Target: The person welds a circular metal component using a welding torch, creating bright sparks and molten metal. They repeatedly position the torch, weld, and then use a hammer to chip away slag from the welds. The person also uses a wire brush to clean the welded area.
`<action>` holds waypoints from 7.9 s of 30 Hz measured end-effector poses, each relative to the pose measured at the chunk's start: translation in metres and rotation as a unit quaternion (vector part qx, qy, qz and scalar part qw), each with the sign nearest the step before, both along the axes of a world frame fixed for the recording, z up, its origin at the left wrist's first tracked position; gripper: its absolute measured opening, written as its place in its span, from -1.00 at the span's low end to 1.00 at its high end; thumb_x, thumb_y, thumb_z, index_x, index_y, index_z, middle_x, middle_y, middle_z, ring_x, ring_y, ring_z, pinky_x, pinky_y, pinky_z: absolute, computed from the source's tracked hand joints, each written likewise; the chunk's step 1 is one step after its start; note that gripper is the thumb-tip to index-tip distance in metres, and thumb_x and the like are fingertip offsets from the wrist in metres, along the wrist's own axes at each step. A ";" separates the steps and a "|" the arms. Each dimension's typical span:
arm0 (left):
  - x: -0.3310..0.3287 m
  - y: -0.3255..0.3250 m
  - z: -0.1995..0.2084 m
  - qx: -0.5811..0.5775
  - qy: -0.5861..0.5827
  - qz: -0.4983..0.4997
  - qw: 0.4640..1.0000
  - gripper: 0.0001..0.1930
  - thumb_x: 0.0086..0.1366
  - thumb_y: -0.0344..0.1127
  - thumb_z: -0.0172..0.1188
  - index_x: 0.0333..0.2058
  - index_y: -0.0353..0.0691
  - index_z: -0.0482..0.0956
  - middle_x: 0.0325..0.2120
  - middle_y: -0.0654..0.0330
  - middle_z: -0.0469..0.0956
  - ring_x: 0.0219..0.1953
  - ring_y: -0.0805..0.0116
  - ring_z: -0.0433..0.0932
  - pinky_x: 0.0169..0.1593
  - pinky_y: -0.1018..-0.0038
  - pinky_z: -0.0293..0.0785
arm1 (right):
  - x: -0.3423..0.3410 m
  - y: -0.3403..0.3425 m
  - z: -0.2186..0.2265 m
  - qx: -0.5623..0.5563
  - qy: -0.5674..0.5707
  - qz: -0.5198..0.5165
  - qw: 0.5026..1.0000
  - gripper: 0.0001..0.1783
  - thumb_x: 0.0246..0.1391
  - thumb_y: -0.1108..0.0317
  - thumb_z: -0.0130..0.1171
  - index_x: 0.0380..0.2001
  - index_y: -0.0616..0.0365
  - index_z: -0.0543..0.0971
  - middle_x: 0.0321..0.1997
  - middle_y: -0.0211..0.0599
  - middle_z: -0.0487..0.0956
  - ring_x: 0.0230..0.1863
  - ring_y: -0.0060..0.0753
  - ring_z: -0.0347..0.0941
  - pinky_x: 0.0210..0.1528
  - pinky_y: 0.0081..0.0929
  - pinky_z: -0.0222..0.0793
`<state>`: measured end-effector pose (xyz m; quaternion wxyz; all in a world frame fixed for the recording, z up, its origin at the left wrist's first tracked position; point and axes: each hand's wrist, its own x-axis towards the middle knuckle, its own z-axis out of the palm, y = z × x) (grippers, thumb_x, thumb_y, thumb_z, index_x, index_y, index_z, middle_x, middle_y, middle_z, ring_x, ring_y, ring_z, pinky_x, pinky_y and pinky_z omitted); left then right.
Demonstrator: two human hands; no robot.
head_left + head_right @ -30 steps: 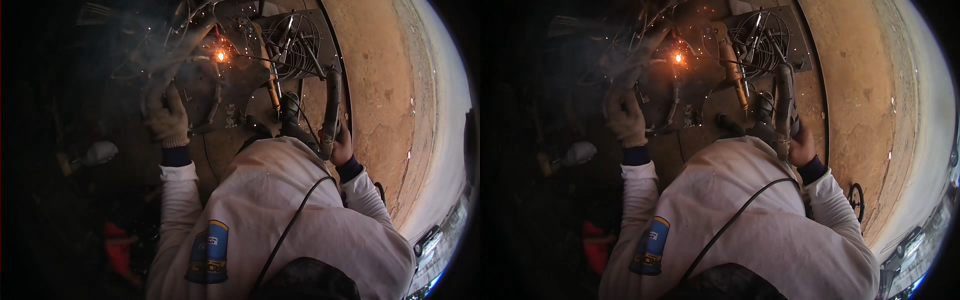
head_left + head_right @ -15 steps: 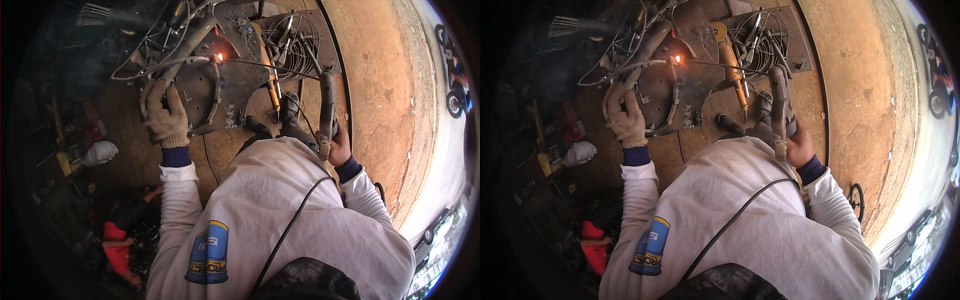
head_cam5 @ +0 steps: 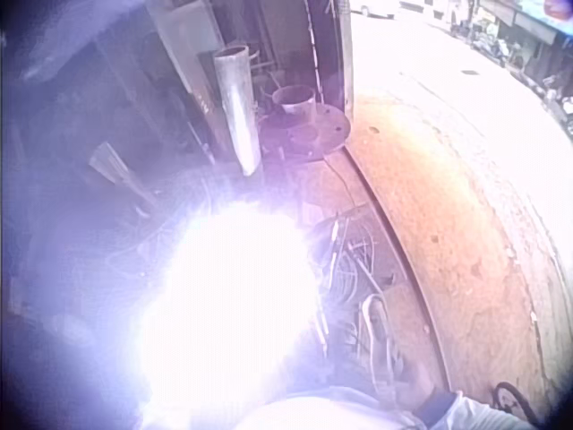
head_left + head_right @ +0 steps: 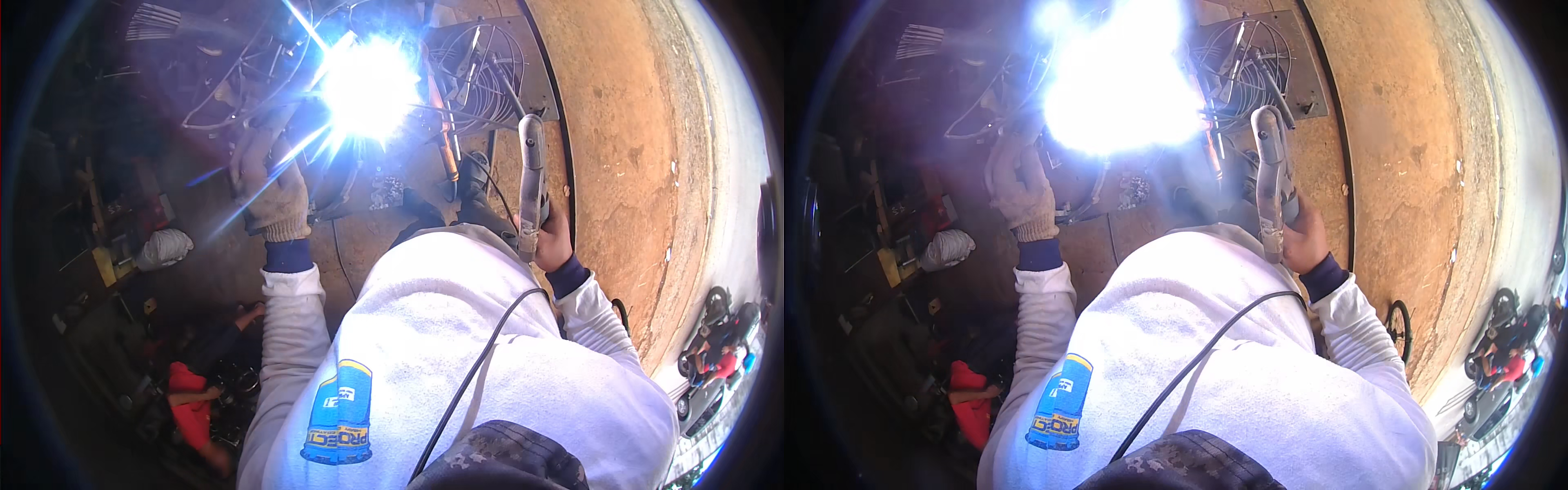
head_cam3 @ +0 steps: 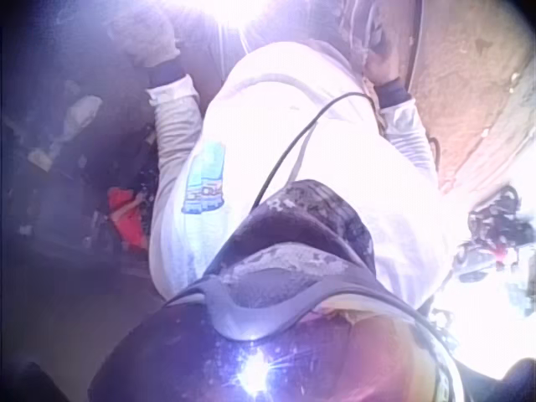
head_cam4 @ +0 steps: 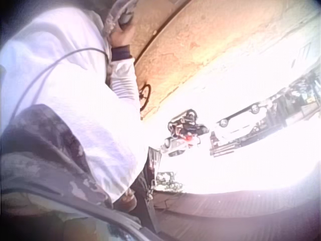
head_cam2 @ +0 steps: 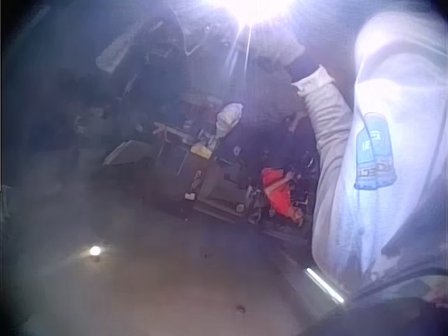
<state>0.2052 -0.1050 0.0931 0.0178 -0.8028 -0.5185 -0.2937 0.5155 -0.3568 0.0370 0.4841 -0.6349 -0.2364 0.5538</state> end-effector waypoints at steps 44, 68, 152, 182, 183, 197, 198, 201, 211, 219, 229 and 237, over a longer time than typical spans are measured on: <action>0.006 -0.006 0.004 -0.006 -0.007 0.032 0.999 -0.73 0.24 -0.33 0.24 -0.13 -0.34 0.63 -0.06 -0.06 0.57 0.04 0.02 0.50 0.14 0.20 0.43 | -0.001 0.000 0.000 0.024 -0.019 0.027 0.999 -0.48 0.09 0.51 0.23 0.14 0.36 0.39 0.02 -0.27 0.56 0.01 -0.51 0.47 0.09 -0.47 0.37; 0.006 -0.004 -0.003 0.007 -0.038 0.003 0.999 -0.74 0.25 -0.29 0.27 -0.12 -0.26 0.63 -0.09 0.01 0.60 -0.01 0.07 0.55 0.06 0.25 0.48 | 0.009 -0.023 -0.032 0.108 0.059 -0.067 0.990 -0.47 0.07 0.56 0.23 0.12 0.25 0.35 -0.12 -0.36 0.54 -0.12 -0.50 0.49 -0.03 -0.48 0.44; -0.022 0.001 0.007 -0.025 -0.053 0.003 0.998 -0.71 0.26 -0.35 0.21 -0.04 -0.24 0.58 -0.10 0.00 0.60 -0.09 0.04 0.57 0.04 0.24 0.50 | 0.037 -0.028 -0.017 0.104 -0.023 -0.076 0.991 -0.63 0.01 0.48 0.26 -0.09 0.21 0.43 -0.31 -0.41 0.55 -0.36 -0.58 0.48 -0.29 -0.55 0.44; -0.142 0.005 -0.050 -0.056 -0.143 -0.194 0.969 -0.42 0.18 -0.23 0.37 0.09 -0.35 0.38 -0.01 -0.15 0.48 0.01 -0.07 0.51 0.07 0.18 0.45 | -0.220 -0.069 0.001 -0.018 -0.508 -0.109 0.854 -0.52 -0.29 0.33 0.49 -0.22 0.13 0.55 -0.38 -0.15 0.62 -0.33 -0.09 0.61 -0.28 -0.29 0.51; -0.144 0.005 -0.056 -0.055 -0.130 -0.193 0.971 -0.42 0.18 -0.21 0.37 0.09 -0.35 0.38 -0.02 -0.16 0.48 -0.03 -0.07 0.52 0.03 0.18 0.47 | -0.222 -0.064 0.003 -0.026 -0.529 -0.093 0.843 -0.51 -0.34 0.33 0.50 -0.24 0.12 0.56 -0.37 -0.16 0.61 -0.32 -0.05 0.60 -0.26 -0.27 0.50; -0.151 0.003 -0.073 -0.124 -0.123 -0.172 0.970 -0.75 0.19 -0.27 0.32 -0.21 -0.26 0.58 -0.42 0.04 0.57 -0.42 0.10 0.55 -0.28 0.27 0.50 | -0.231 -0.053 -0.013 -0.037 -0.529 -0.104 0.842 -0.59 -0.23 0.38 0.44 -0.23 0.17 0.56 -0.36 -0.11 0.63 -0.33 -0.07 0.63 -0.28 -0.31 0.51; -0.150 0.003 -0.072 -0.139 -0.137 -0.177 0.965 -0.77 0.19 -0.28 0.31 -0.22 -0.25 0.59 -0.42 0.05 0.58 -0.41 0.10 0.55 -0.28 0.27 0.50 | -0.233 -0.054 -0.016 -0.033 -0.525 -0.113 0.843 -0.59 -0.21 0.36 0.44 -0.22 0.16 0.56 -0.37 -0.11 0.63 -0.33 -0.09 0.63 -0.28 -0.32 0.51; -0.149 0.006 -0.074 -0.135 -0.175 -0.211 0.952 -0.83 0.21 -0.35 0.28 -0.23 -0.22 0.59 -0.34 0.10 0.61 -0.35 0.12 0.58 -0.22 0.28 0.51 | -0.234 -0.063 -0.023 -0.022 -0.502 -0.135 0.854 -0.59 -0.16 0.32 0.44 -0.21 0.16 0.55 -0.37 -0.12 0.64 -0.33 -0.13 0.63 -0.29 -0.34 0.51; -0.146 0.006 -0.075 -0.132 -0.183 -0.238 0.945 -0.85 0.20 -0.43 0.25 -0.23 -0.24 0.61 -0.26 0.05 0.66 -0.23 0.06 0.64 -0.11 0.30 0.56 | -0.243 -0.064 -0.016 -0.019 -0.470 -0.222 0.854 -0.60 -0.13 0.32 0.42 -0.20 0.14 0.53 -0.39 -0.15 0.63 -0.33 -0.20 0.63 -0.28 -0.37 0.49; -0.135 0.012 -0.027 -0.059 -0.336 -0.120 0.932 -0.58 0.27 -0.22 0.30 0.01 -0.31 0.49 -0.25 0.09 0.65 -0.22 0.26 0.62 -0.09 0.35 0.53 | -0.225 -0.060 -0.015 0.098 -0.327 -0.308 0.888 -0.67 -0.11 0.47 0.37 -0.21 0.21 0.53 -0.32 -0.28 0.66 -0.23 -0.55 0.58 -0.20 -0.49 0.48; -0.077 0.158 0.059 -0.394 -0.348 -0.150 0.837 -0.59 0.27 -0.21 0.28 0.01 -0.31 0.49 -0.29 0.08 0.67 -0.37 0.38 0.61 -0.24 0.47 0.53 | -0.187 -0.104 -0.021 0.057 -0.390 -0.253 0.884 -0.63 -0.11 0.49 0.37 -0.18 0.24 0.53 -0.32 -0.28 0.65 -0.28 -0.54 0.58 -0.21 -0.49 0.48; -0.095 0.227 0.068 -0.358 -0.290 -0.213 0.862 -0.76 0.28 -0.42 0.19 -0.06 -0.22 0.58 -0.08 0.20 0.64 -0.15 0.34 0.62 -0.13 0.49 0.56 | -0.179 -0.136 -0.034 0.040 -0.354 -0.277 0.893 -0.63 -0.05 0.54 0.32 -0.12 0.23 0.51 -0.23 -0.34 0.65 -0.20 -0.55 0.56 -0.16 -0.52 0.47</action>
